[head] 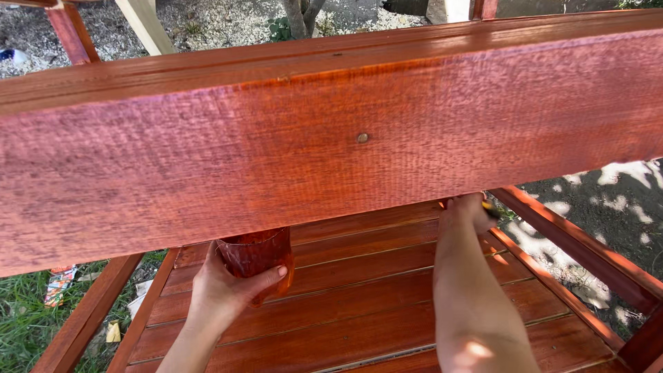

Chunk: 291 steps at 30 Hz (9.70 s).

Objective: The person applies red wood stain to a small wooden shelf unit using a brush, holding a stained cup of stain in one hand while brushing the slats, rails and legs. They briefly dip the brush into a stain container, then wipe the stained surfaces with a cloth and continue brushing the remaining edges and legs.

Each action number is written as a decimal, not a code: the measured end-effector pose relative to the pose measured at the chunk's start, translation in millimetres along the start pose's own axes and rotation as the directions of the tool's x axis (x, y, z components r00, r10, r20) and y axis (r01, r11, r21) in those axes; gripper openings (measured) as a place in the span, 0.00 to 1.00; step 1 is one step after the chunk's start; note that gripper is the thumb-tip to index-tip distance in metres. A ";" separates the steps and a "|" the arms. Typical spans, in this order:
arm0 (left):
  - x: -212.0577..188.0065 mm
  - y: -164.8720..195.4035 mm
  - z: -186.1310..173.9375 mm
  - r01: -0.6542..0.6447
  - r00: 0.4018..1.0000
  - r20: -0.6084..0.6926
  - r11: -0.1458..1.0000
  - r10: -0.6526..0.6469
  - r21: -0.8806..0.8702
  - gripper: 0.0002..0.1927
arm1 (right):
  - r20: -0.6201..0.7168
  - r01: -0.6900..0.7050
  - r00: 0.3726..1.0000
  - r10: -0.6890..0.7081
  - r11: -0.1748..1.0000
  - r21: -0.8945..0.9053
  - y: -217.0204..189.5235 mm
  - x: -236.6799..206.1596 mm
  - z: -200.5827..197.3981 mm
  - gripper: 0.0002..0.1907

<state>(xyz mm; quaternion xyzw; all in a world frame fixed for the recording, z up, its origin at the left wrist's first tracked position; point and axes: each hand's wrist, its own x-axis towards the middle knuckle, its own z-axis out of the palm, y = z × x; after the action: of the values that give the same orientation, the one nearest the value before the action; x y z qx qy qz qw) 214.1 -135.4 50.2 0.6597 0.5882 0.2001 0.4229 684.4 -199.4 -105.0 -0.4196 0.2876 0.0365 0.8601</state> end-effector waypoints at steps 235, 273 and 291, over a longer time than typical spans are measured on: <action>-97.9 103.7 48.1 -0.356 0.902 0.184 0.915 0.389 -0.188 0.51 | 0.951 0.659 0.119 0.286 -0.739 0.139 -110.4 -43.2 -48.6 0.35; -71.3 101.7 37.7 -0.348 0.932 0.074 0.932 0.355 -0.099 0.55 | 0.967 0.987 0.076 0.242 -0.159 -0.037 -4.5 -118.7 -15.9 0.13; -95.4 64.3 19.3 -0.561 0.822 -0.051 0.821 0.568 0.107 0.50 | 0.933 0.540 0.288 0.215 0.768 -0.344 -243.2 -242.3 -57.9 0.14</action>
<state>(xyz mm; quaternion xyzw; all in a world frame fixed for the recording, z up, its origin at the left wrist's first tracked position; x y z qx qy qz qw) 246.0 -228.6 112.6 0.8134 0.3913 0.3169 0.2914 529.9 -355.9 164.9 -0.5959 -0.3508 0.2704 0.6699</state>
